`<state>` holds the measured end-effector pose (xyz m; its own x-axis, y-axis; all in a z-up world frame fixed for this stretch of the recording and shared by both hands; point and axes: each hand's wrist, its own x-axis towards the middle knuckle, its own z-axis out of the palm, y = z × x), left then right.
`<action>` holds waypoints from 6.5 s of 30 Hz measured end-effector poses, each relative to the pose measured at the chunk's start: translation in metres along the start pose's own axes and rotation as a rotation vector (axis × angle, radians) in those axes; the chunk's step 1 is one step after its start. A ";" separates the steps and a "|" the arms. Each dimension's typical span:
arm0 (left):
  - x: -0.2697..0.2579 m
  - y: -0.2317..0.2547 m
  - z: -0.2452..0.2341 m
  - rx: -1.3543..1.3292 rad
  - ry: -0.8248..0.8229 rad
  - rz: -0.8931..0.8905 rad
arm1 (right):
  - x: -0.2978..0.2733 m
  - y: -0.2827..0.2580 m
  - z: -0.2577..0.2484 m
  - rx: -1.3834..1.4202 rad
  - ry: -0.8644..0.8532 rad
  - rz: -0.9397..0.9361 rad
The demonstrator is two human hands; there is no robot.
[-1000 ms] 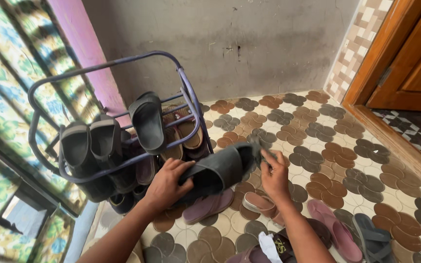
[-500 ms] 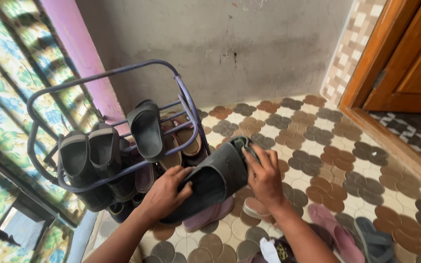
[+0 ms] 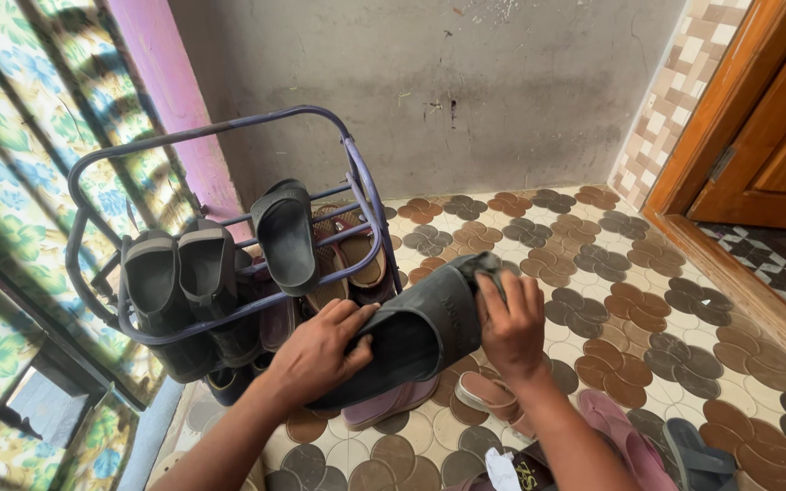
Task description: The person cleans a collection of slippers and sandals using a green cloth. They pick up each pair from a metal shoe rack, wipe the soles and uppers, and place them back on the rack. The process is repeated for multiple pairs of footwear in a systematic manner.
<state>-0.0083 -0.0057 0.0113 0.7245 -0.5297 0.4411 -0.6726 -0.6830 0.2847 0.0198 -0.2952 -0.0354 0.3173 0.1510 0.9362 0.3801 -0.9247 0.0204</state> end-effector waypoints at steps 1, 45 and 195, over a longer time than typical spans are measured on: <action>0.001 0.001 -0.001 0.006 0.025 0.008 | -0.005 0.000 0.003 0.018 -0.026 0.041; 0.002 -0.039 0.069 -1.044 0.364 -0.889 | -0.047 -0.122 -0.003 1.094 -0.261 0.614; -0.004 -0.052 0.053 -1.436 0.171 -0.754 | -0.017 -0.127 0.036 0.523 -0.539 0.108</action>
<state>0.0315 0.0054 -0.0505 0.9774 -0.1855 -0.1015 0.1561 0.3088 0.9382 -0.0022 -0.1674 -0.0665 0.7060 0.3429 0.6196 0.6425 -0.6781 -0.3568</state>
